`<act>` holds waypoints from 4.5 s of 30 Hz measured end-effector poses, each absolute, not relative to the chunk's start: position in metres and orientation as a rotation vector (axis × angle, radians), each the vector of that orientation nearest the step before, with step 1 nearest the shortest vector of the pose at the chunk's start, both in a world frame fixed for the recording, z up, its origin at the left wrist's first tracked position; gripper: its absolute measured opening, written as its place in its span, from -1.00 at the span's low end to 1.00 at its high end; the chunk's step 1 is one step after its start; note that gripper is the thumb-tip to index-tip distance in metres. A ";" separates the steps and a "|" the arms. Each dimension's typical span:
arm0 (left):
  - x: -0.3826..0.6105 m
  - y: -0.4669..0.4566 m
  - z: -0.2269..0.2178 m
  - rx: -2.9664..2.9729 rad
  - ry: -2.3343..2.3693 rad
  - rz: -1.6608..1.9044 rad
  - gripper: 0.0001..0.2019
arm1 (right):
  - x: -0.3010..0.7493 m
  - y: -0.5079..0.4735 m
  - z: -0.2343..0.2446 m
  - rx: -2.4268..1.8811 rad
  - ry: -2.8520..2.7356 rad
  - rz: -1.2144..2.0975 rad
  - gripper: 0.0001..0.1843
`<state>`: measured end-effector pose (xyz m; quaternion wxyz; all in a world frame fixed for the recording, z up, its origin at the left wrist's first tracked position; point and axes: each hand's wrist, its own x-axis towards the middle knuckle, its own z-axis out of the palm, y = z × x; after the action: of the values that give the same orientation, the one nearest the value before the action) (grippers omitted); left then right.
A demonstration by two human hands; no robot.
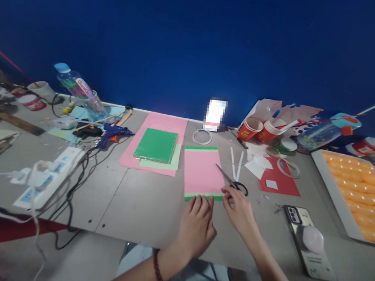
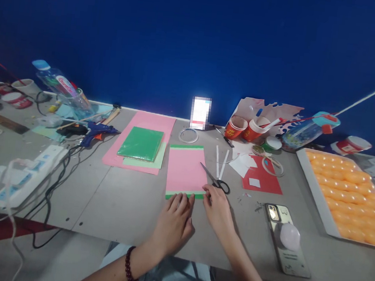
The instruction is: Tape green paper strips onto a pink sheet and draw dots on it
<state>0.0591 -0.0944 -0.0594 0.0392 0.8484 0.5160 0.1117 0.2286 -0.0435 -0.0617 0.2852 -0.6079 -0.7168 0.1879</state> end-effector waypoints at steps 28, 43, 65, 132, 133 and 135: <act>0.072 -0.092 -0.061 2.649 1.533 0.365 -0.42 | 0.225 -0.042 -0.056 -1.659 -2.047 0.437 -0.70; 0.072 -0.090 -0.061 2.628 1.489 0.383 -0.41 | 0.222 -0.074 -0.052 -1.615 -2.235 0.012 -0.63; 0.004 -0.110 -0.056 2.573 1.546 0.347 -0.43 | 0.227 -0.100 -0.072 -1.778 -2.213 -0.187 -0.49; 0.009 -0.093 -0.061 2.566 1.355 0.573 -0.58 | 0.188 0.081 -0.063 -1.245 -0.948 1.147 -0.68; 0.009 -0.093 -0.061 2.555 1.361 0.570 -0.57 | 0.188 0.073 -0.062 -1.239 -0.964 1.132 -0.66; 0.010 -0.093 -0.061 2.541 1.358 0.558 -0.54 | 0.186 0.053 -0.058 -1.171 -1.093 1.280 -0.67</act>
<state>0.0096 -0.0929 -0.0613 0.1032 0.8613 0.4601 0.1892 0.1861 0.0527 -0.0583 0.5190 -0.4880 -0.4556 0.5338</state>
